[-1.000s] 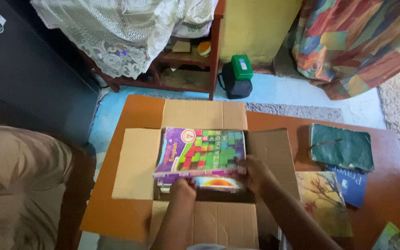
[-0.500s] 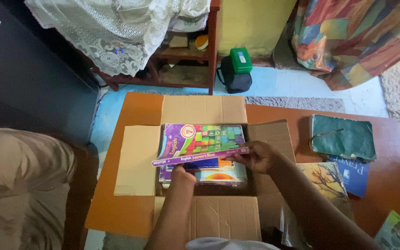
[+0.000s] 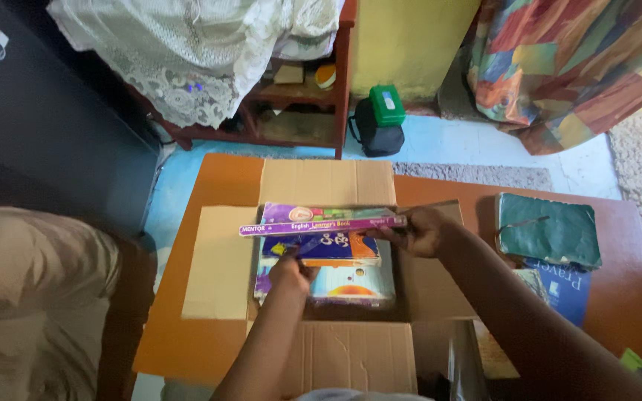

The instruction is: The person packs books one at a time into an open cardboard box on a table, stacking each book on top of the others and pressing the stack down to fit them. They pick up books from the table and from a nearby pile, including a green-covered book and a small reader, and place them into the box.

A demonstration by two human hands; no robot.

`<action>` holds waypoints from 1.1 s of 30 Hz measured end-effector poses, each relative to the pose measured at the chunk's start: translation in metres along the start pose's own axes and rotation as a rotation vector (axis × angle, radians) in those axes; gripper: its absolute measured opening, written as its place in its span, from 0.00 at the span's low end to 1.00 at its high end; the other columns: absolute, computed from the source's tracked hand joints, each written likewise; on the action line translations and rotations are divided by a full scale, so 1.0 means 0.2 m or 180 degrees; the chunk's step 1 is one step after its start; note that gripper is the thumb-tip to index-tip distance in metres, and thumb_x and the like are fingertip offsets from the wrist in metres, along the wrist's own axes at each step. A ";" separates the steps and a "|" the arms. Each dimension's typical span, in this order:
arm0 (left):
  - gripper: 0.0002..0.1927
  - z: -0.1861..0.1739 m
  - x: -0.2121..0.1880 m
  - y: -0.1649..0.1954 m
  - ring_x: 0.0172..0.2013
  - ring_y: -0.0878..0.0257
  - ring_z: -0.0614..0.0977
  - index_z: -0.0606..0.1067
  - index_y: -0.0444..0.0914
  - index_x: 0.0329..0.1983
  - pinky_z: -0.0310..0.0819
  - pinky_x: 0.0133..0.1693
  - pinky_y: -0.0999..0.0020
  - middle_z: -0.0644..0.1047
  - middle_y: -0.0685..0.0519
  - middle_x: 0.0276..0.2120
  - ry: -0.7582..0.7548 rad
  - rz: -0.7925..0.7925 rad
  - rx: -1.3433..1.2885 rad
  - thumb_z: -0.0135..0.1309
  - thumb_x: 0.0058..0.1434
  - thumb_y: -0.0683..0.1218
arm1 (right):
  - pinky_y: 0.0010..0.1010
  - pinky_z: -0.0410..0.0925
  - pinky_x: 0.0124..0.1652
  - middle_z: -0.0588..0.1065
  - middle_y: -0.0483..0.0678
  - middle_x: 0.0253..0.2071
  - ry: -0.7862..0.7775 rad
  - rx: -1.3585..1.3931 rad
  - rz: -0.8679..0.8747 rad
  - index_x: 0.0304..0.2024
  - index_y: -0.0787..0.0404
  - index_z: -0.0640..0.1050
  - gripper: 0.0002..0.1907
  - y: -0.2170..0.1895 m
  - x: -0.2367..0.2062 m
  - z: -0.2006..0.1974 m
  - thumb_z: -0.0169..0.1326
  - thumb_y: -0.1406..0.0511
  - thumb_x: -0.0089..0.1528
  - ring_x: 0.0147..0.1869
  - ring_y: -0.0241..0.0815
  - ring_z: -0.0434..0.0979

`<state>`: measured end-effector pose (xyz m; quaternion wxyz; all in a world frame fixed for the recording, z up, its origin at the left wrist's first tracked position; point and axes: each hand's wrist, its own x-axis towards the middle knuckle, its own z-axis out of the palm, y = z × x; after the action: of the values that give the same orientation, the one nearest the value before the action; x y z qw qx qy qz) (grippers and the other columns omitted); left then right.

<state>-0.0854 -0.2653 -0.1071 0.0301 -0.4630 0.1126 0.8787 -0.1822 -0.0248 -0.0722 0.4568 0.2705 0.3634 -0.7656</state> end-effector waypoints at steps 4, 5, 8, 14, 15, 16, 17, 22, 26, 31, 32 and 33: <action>0.09 -0.14 -0.10 0.09 0.41 0.51 0.83 0.73 0.38 0.44 0.77 0.52 0.39 0.79 0.48 0.38 -0.0389 -0.0083 0.0385 0.56 0.63 0.44 | 0.30 0.81 0.45 0.74 0.70 0.56 0.0185 0.0555 0.0294 0.65 0.76 0.64 0.22 0.04 0.03 -0.09 0.39 0.70 0.71 0.54 0.56 0.81; 0.11 -0.20 -0.16 0.13 0.43 0.51 0.83 0.72 0.39 0.46 0.76 0.54 0.39 0.80 0.48 0.39 -0.0299 -0.0069 0.0456 0.56 0.61 0.43 | 0.30 0.81 0.46 0.74 0.70 0.56 0.0166 0.0639 0.0380 0.65 0.76 0.63 0.22 0.06 0.05 -0.11 0.38 0.70 0.71 0.54 0.55 0.81; 0.19 -0.36 -0.43 0.34 0.50 0.52 0.82 0.72 0.42 0.52 0.73 0.59 0.38 0.80 0.49 0.44 0.0256 0.0093 0.0926 0.57 0.57 0.41 | 0.27 0.79 0.34 0.73 0.78 0.61 -0.1357 0.0870 0.1116 0.63 0.79 0.64 0.22 0.12 0.07 -0.20 0.42 0.72 0.69 0.49 0.58 0.83; 0.30 -0.32 -0.91 0.79 0.57 0.50 0.79 0.71 0.42 0.65 0.67 0.59 0.36 0.80 0.45 0.53 -0.0584 0.0420 0.1436 0.62 0.57 0.42 | 0.38 0.78 0.42 0.77 0.59 0.52 -0.0186 -0.0261 0.0102 0.57 0.67 0.70 0.17 0.34 0.09 -0.23 0.47 0.65 0.67 0.51 0.63 0.84; 0.31 -0.30 -0.95 0.80 0.58 0.50 0.78 0.72 0.43 0.68 0.66 0.59 0.35 0.80 0.45 0.56 -0.0854 0.0602 0.1445 0.63 0.60 0.42 | 0.43 0.79 0.44 0.76 0.59 0.53 0.0122 -0.0357 0.0031 0.57 0.65 0.69 0.15 0.38 0.10 -0.21 0.46 0.66 0.68 0.51 0.60 0.83; 0.30 -0.27 -0.96 0.79 0.57 0.51 0.79 0.72 0.42 0.65 0.67 0.58 0.38 0.80 0.46 0.54 -0.0795 0.0531 0.1298 0.63 0.57 0.42 | 0.47 0.80 0.46 0.75 0.59 0.54 0.0428 -0.0447 -0.0023 0.56 0.63 0.69 0.14 0.42 0.11 -0.19 0.46 0.66 0.69 0.51 0.57 0.82; 0.29 -0.24 -0.93 0.77 0.57 0.53 0.80 0.72 0.40 0.61 0.69 0.58 0.42 0.81 0.48 0.53 -0.0733 0.0459 0.1156 0.62 0.54 0.43 | 0.52 0.81 0.49 0.75 0.58 0.54 0.0731 -0.0533 -0.0076 0.56 0.62 0.69 0.13 0.47 0.12 -0.18 0.45 0.67 0.70 0.51 0.54 0.81; 0.21 -0.10 -0.48 0.39 0.58 0.50 0.77 0.75 0.35 0.55 0.70 0.63 0.46 0.79 0.44 0.54 -0.1512 -0.0052 0.0055 0.61 0.58 0.44 | 0.57 0.78 0.50 0.75 0.52 0.51 0.0858 -0.0424 -0.0279 0.53 0.57 0.71 0.11 0.58 0.13 -0.11 0.46 0.67 0.69 0.52 0.55 0.79; 0.16 -0.10 -0.14 0.12 0.58 0.52 0.77 0.75 0.39 0.54 0.67 0.62 0.50 0.80 0.49 0.54 -0.0806 0.0057 -0.0217 0.57 0.63 0.46 | 0.53 0.79 0.47 0.78 0.54 0.49 0.0499 -0.0422 -0.0600 0.52 0.62 0.73 0.12 0.63 0.09 -0.11 0.48 0.68 0.67 0.51 0.54 0.81; 0.11 -0.26 -0.05 -0.02 0.57 0.53 0.78 0.75 0.39 0.50 0.68 0.62 0.50 0.80 0.49 0.51 -0.0110 -0.0062 -0.0552 0.53 0.69 0.49 | 0.52 0.81 0.46 0.77 0.58 0.48 0.0799 -0.0259 -0.0521 0.52 0.66 0.72 0.12 0.70 0.08 -0.16 0.50 0.68 0.67 0.49 0.56 0.81; 0.11 -0.27 -0.05 -0.03 0.57 0.53 0.78 0.75 0.39 0.49 0.69 0.62 0.50 0.80 0.49 0.50 -0.0189 -0.0077 -0.0536 0.53 0.68 0.50 | 0.51 0.82 0.46 0.76 0.58 0.48 0.0717 -0.0139 -0.0561 0.53 0.68 0.72 0.12 0.70 0.09 -0.18 0.51 0.69 0.68 0.48 0.56 0.82; 0.11 -0.27 -0.05 -0.03 0.56 0.53 0.78 0.76 0.39 0.48 0.70 0.62 0.49 0.80 0.49 0.49 -0.0265 -0.0080 -0.0525 0.54 0.68 0.50 | 0.50 0.81 0.45 0.76 0.58 0.48 0.0860 -0.0107 -0.0501 0.53 0.67 0.73 0.13 0.71 0.10 -0.19 0.52 0.67 0.68 0.47 0.57 0.82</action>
<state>-0.0346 -0.2713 -0.1296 0.0076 -0.4284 0.0327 0.9030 -0.0610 -0.0498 -0.1526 0.3468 0.3340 0.4543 -0.7495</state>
